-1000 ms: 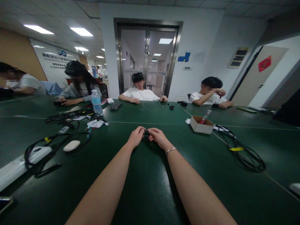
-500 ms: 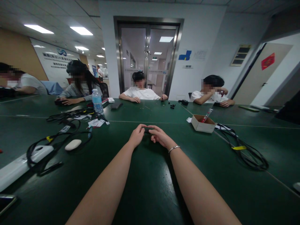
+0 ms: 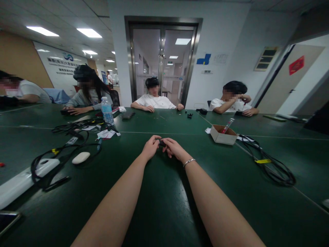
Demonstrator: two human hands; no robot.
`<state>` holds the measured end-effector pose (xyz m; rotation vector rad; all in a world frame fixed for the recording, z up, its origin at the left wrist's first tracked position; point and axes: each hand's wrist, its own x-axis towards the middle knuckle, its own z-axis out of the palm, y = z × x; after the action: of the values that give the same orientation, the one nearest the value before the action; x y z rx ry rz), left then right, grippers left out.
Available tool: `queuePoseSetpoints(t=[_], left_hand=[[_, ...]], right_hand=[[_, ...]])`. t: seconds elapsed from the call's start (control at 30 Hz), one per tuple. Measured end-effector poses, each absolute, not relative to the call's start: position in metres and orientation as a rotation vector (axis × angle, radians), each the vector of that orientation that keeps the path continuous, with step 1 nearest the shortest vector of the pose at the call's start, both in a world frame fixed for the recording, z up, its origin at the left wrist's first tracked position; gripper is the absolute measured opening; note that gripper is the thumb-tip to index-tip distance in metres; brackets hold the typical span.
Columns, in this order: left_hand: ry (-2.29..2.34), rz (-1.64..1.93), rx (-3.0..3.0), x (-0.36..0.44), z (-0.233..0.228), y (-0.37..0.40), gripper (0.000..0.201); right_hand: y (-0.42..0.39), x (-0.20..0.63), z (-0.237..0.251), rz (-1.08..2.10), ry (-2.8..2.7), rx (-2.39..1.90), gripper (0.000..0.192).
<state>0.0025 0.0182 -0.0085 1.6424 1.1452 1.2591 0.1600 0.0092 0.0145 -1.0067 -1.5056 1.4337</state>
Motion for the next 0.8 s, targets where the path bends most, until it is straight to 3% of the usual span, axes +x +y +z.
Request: queuePoseSetpoints(t=[0.13, 0.3, 0.43, 0.6, 0.73, 0.8], left_hand=[[1.148, 1.264, 1.654, 0.0023, -0.0086, 0.018, 0.025], [1.145, 1.261, 1.636, 0.0023, -0.0076, 0.0169, 0.025], [1.147, 1.263, 1.633, 0.0021, -0.0091, 0.0188, 0.025], [1.131, 1.268, 1.621, 0.0019, -0.011, 0.0205, 0.025], [1.131, 1.274, 1.633, 0.0019, -0.0111, 0.0206, 0.025], [1.141, 1.27, 1.637, 0.0022, -0.0101, 0.02, 0.025]], right_hand=[[0.0097, 0.1589, 0.013, 1.421, -1.476, -0.967, 0.042], [0.0088, 0.1585, 0.0153, 1.453, -1.446, -1.03, 0.018], [0.0081, 0.1592, 0.0167, 1.471, -1.43, -0.975, 0.039], [0.0075, 0.1598, 0.0175, 1.515, -1.416, -1.044, 0.019], [0.0081, 0.1599, 0.0175, 1.519, -1.42, -0.971, 0.033], [0.0084, 0.1598, 0.0175, 1.545, -1.382, -1.004, 0.03]])
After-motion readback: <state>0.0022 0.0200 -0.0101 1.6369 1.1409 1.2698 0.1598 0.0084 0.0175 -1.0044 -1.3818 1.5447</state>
